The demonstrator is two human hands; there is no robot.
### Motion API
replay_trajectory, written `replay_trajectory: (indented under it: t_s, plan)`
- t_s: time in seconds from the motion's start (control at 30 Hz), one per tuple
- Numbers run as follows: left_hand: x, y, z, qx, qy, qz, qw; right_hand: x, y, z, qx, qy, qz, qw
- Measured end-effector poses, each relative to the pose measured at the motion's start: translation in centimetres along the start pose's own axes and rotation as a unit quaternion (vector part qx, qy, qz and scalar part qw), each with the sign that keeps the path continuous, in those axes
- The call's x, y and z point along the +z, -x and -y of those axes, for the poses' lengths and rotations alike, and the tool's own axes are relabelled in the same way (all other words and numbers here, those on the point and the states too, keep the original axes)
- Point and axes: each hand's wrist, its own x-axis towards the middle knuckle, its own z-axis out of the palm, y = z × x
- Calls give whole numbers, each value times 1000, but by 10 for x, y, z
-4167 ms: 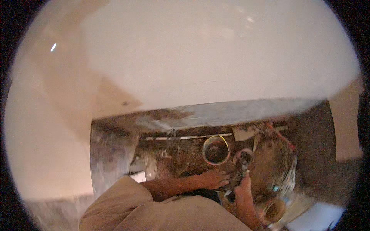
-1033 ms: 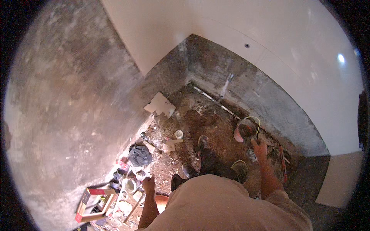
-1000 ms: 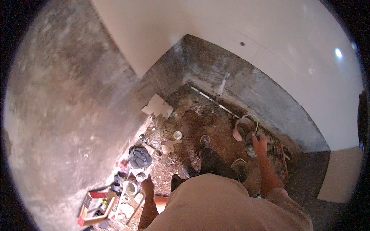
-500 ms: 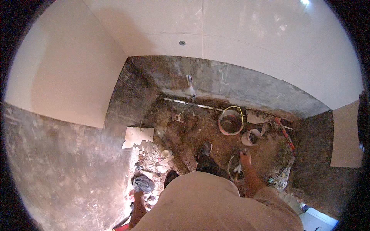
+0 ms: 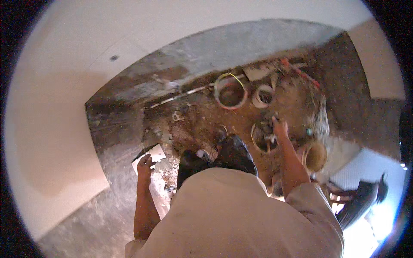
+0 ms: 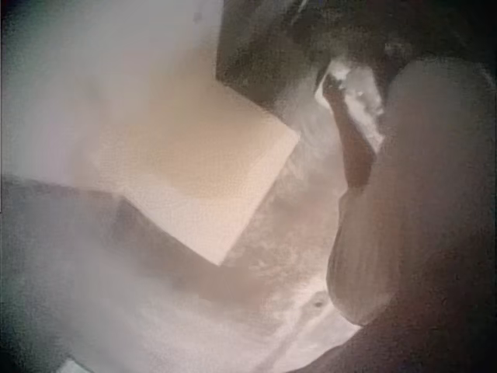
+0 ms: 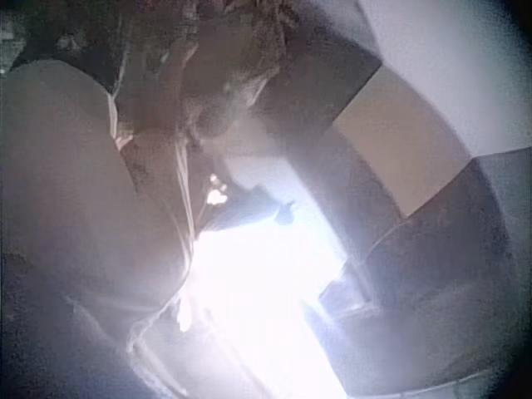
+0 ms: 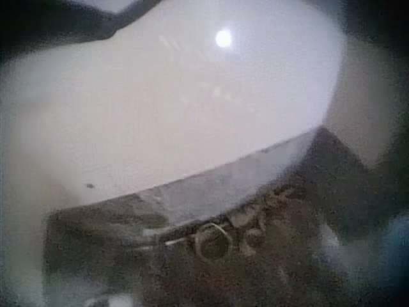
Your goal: The person uses a hammer to tap a white ceramic tile into place on a wall, ensuring it is flush with adjacent tiles. They then wipe the tile surface with a cloth to remove excess adhesive or dust. Finally, the person picks up a new tile from the floor to prepare for the next installation step.
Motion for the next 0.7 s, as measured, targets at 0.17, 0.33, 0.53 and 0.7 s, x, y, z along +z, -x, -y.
replay_trajectory:
  t_s: [0.17, 0.33, 0.53, 0.7]
  plan:
    - [22, -30, 27, -76, -120, 178, 974, -27, 58, -68, 168, 0, -93, 981]
    - [-2, -47, 60, -54, -106, 200, 973, -8, 169, -155, 252, 154, 30, 955]
    - [-8, -57, 61, -79, -188, 171, 964, 77, 292, -270, 333, -148, -57, 929]
    - [10, -71, 41, -161, -180, 175, 954, 132, 293, -312, 312, -253, -51, 914]
